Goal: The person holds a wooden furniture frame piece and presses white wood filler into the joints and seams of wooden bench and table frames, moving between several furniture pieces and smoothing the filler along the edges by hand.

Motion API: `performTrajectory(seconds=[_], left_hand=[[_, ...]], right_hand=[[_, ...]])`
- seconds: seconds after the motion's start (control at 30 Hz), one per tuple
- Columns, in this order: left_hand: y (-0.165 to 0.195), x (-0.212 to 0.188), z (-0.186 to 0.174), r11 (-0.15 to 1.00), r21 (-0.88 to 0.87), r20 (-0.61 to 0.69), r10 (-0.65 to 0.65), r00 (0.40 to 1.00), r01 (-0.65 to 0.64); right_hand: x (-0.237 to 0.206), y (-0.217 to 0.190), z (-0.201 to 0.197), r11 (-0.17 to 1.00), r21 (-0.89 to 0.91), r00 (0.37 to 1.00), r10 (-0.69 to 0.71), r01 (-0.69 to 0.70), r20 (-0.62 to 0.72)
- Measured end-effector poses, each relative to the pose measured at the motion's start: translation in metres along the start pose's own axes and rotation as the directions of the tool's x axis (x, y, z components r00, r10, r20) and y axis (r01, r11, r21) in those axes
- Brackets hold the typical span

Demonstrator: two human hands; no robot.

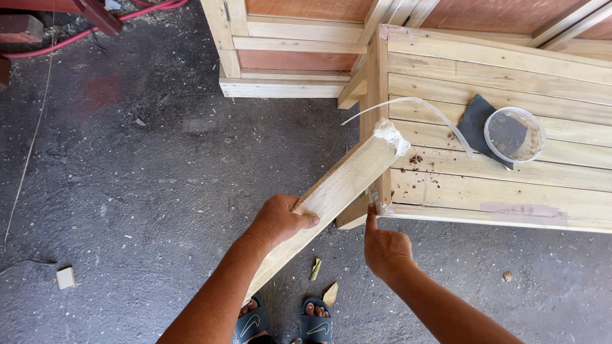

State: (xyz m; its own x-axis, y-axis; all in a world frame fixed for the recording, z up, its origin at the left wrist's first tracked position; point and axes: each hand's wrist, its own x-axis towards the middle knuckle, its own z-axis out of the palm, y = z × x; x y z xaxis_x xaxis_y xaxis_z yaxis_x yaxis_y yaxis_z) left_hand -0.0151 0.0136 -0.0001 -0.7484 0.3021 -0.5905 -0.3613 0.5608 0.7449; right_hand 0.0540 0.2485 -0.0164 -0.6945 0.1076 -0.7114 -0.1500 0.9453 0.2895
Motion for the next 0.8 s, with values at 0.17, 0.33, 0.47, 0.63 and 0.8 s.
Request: performTrajectory(seconds=[0.17,0.33,0.47,0.63,0.8], left_hand=[[-0.009,0.0,-0.005,1.0,-0.012,-0.015,-0.009,1.0,0.009],[-0.014,-0.002,-0.009,1.0,-0.009,-0.021,-0.006,1.0,0.006],[-0.017,-0.001,-0.011,1.0,-0.001,-0.023,-0.007,1.0,0.007],[-0.017,0.006,-0.014,1.0,-0.005,-0.005,-0.025,1.0,0.025],[-0.019,0.017,-0.016,1.0,-0.01,0.016,0.011,1.0,-0.011]], right_hand=[[0.024,-0.008,0.021,0.999,0.039,1.0,-0.004,0.004,-0.003],[0.042,-0.011,0.031,0.994,0.111,1.0,-0.003,0.003,-0.002],[0.035,-0.013,0.023,0.985,0.168,0.996,-0.058,0.047,0.062],[0.01,-0.018,0.003,0.969,0.246,0.997,0.016,-0.034,0.073],[0.014,-0.02,-0.005,0.959,0.261,0.993,0.098,-0.111,0.063]])
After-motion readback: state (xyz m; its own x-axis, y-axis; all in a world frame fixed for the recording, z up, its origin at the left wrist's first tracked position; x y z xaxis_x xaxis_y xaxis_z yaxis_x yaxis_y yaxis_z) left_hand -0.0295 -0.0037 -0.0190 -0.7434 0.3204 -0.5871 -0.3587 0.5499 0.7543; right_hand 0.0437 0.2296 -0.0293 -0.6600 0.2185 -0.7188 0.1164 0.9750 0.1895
